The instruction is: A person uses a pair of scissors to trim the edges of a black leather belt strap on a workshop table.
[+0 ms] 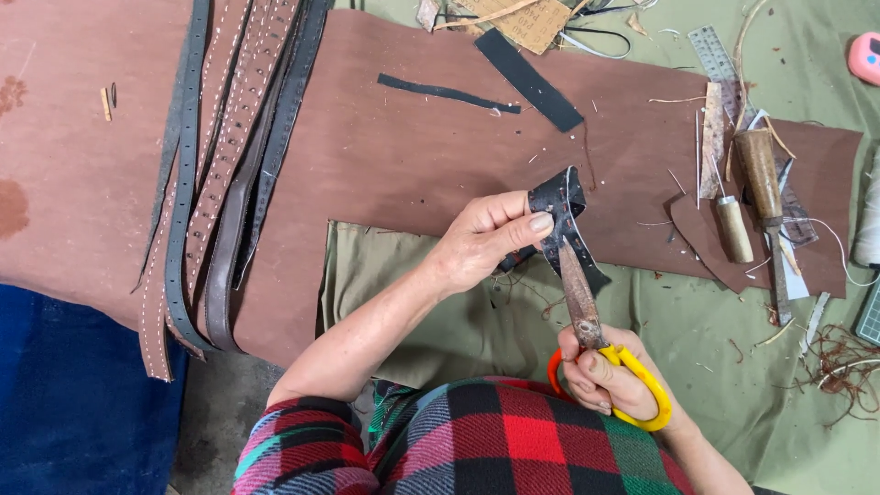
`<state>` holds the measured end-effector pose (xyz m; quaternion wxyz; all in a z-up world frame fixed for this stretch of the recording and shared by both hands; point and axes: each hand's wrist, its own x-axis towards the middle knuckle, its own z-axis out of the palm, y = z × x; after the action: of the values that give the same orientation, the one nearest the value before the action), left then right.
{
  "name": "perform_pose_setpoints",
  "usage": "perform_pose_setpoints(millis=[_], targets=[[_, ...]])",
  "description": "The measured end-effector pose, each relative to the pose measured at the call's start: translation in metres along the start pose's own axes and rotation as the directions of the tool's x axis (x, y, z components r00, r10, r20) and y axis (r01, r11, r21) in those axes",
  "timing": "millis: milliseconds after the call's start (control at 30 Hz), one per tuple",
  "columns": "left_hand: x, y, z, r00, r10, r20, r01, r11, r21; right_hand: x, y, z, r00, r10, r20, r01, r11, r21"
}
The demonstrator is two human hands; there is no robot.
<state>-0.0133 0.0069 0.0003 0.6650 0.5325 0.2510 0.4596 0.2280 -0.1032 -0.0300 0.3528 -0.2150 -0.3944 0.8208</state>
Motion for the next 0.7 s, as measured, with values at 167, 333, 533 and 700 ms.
perform_pose_setpoints(millis=[167,333,533,700], targets=[[0.001,0.013,-0.004,0.998,-0.019,0.067,0.015,0.998,0.053,-0.005,0.001,-0.003,1.000,0.010,-0.012,-0.010,0.999,-0.041],[0.000,0.014,-0.011,0.990,-0.044,0.138,0.048,0.998,-0.028,-0.009,-0.003,-0.006,0.998,0.034,-0.046,-0.036,0.998,-0.060],[0.001,0.023,-0.012,0.976,-0.130,0.174,0.124,0.991,0.046,-0.020,-0.008,-0.031,0.985,0.171,-0.022,-0.172,0.981,-0.092],[0.005,0.028,-0.011,0.968,-0.165,0.191,0.130,0.975,0.181,-0.023,-0.028,-0.034,0.977,0.212,-0.033,-0.214,0.957,-0.196]])
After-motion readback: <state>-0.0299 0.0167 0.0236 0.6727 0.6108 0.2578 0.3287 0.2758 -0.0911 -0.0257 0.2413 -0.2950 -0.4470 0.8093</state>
